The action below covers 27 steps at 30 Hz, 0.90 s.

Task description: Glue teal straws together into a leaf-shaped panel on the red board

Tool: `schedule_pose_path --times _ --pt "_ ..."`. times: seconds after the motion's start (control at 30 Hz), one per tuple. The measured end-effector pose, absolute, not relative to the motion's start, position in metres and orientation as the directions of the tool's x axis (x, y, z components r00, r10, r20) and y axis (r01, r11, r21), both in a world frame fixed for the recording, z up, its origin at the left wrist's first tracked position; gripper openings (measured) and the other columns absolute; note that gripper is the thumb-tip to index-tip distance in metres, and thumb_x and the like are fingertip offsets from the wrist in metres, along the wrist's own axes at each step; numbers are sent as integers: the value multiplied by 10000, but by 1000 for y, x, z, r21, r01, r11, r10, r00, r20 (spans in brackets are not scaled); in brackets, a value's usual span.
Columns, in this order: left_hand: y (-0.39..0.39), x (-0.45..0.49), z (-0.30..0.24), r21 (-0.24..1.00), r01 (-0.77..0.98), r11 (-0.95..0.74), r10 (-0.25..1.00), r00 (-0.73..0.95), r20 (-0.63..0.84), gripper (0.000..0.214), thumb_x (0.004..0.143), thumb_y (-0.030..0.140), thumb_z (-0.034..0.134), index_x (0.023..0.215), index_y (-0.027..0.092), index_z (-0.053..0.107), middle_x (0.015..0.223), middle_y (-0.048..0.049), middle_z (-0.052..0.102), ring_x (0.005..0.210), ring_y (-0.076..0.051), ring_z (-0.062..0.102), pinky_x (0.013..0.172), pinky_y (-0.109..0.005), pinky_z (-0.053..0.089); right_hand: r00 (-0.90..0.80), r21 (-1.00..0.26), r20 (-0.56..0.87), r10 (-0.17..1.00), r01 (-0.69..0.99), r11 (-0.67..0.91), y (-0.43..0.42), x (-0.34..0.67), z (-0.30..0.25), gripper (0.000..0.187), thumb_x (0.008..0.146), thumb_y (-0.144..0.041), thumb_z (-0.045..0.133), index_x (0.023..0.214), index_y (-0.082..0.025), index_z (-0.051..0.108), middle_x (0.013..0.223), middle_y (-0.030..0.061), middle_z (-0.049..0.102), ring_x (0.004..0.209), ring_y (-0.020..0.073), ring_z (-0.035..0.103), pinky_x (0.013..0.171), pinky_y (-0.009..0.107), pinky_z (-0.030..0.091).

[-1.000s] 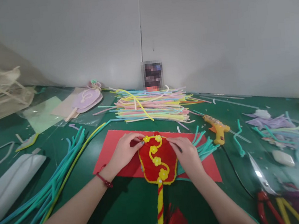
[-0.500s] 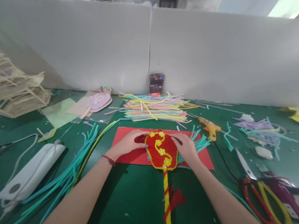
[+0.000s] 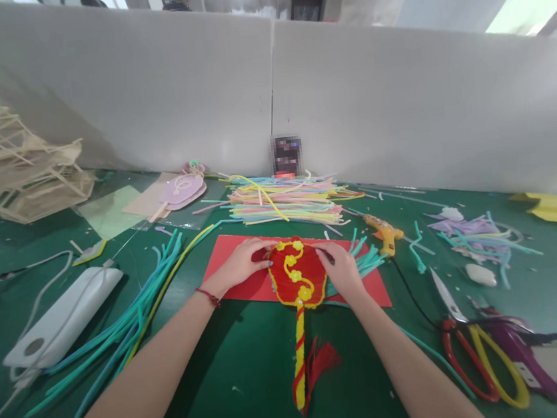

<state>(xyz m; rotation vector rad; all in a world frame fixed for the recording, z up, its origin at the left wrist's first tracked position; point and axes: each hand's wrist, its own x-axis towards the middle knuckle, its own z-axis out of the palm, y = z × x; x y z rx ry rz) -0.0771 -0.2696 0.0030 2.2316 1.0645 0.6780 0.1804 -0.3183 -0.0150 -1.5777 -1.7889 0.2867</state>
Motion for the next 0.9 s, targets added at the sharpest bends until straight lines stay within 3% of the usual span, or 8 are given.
schedule_pose_path --times 0.17,0.43,0.67,0.9 --pt "-270 -76 6 617 566 -547 792 589 162 404 842 252 634 1242 273 584 1086 -61 628 1064 -228 546 925 -378 432 4 -595 363 932 771 228 -316 178 -14 328 904 -373 429 982 -196 694 1034 88 706 974 230 638 869 389 489" --pt "-267 -77 6 633 553 -541 792 589 162 405 828 247 657 1228 240 591 1085 -69 641 1072 -236 546 930 -385 434 -14 -542 399 917 803 248 -315 176 -14 336 919 -365 407 976 -208 699 992 85 712 952 238 632 859 399 486" --pt "-266 -78 0 591 544 -596 768 601 221 401 830 261 656 1227 266 597 1343 -87 509 1247 -243 454 1047 -422 375 -61 -431 481 874 852 296 -318 174 -19 340 936 -289 372 986 -205 698 944 77 717 911 232 634 841 388 496" --pt "-267 -79 2 584 582 -565 775 618 133 406 869 290 601 1272 258 569 1415 -103 458 1319 -265 400 1093 -454 323 -101 -385 509 855 862 331 -317 174 -21 312 929 -232 378 974 -219 686 929 59 712 899 225 634 856 393 496"
